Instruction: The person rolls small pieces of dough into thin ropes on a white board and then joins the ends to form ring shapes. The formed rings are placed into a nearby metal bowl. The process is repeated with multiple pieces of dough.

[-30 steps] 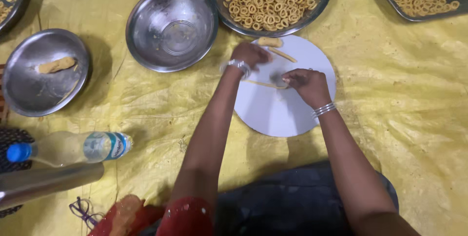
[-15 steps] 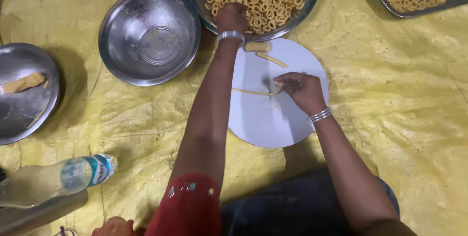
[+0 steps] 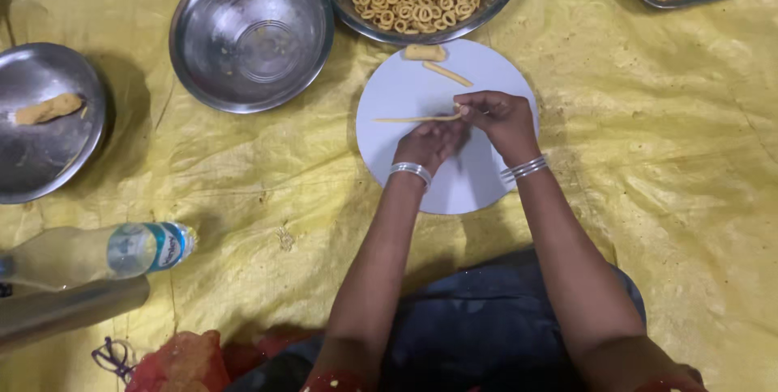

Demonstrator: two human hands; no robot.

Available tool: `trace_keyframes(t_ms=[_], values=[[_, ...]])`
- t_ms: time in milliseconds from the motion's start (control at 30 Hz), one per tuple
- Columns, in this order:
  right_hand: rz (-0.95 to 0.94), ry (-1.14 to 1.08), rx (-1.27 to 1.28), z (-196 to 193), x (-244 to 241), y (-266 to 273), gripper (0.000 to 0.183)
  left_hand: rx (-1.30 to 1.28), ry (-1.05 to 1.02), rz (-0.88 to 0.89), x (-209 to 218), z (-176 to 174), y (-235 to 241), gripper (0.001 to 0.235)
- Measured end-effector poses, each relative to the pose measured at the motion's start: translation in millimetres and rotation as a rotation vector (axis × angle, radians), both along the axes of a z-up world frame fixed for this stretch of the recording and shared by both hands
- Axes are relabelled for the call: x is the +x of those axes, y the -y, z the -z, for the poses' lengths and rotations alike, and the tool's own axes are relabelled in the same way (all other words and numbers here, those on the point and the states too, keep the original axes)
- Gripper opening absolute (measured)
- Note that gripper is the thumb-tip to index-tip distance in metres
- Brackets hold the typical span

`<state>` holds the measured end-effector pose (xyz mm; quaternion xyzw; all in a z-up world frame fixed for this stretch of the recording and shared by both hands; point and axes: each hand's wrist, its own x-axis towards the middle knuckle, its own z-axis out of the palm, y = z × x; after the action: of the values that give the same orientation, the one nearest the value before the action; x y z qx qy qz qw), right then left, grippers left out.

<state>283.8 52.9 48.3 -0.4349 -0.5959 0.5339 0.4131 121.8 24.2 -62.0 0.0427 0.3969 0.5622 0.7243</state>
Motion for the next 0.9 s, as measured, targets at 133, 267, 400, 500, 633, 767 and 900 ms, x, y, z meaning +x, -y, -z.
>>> trace_keyframes(t_ms=[133, 267, 400, 500, 633, 767, 900], values=[[0.042, 0.004, -0.069, -5, 2, 2, 0.02, -0.04, 0.129, -0.234, -2, -10, -8, 0.027], [0.065, 0.04, -0.122, -6, -3, -1, 0.018, 0.045, -0.166, -0.12, -18, -44, -11, 0.036], [0.0, 0.081, 0.068, -5, -10, 0, 0.016, 0.187, -0.523, -0.026, -28, -72, -19, 0.04], [0.015, 0.182, 0.182, -9, -14, 4, 0.015, 0.166, -0.656, 0.044, -31, -86, -23, 0.035], [0.058, 0.218, 0.222, -19, -21, 10, 0.019, 0.186, -0.824, 0.117, -34, -101, -25, 0.029], [0.075, 0.177, 0.141, -26, -27, 16, 0.018, 0.149, -0.893, 0.196, -32, -109, -24, 0.026], [0.1, 0.317, 0.306, -29, -30, 18, 0.022, 0.119, -0.859, 0.253, -33, -113, -24, 0.027]])
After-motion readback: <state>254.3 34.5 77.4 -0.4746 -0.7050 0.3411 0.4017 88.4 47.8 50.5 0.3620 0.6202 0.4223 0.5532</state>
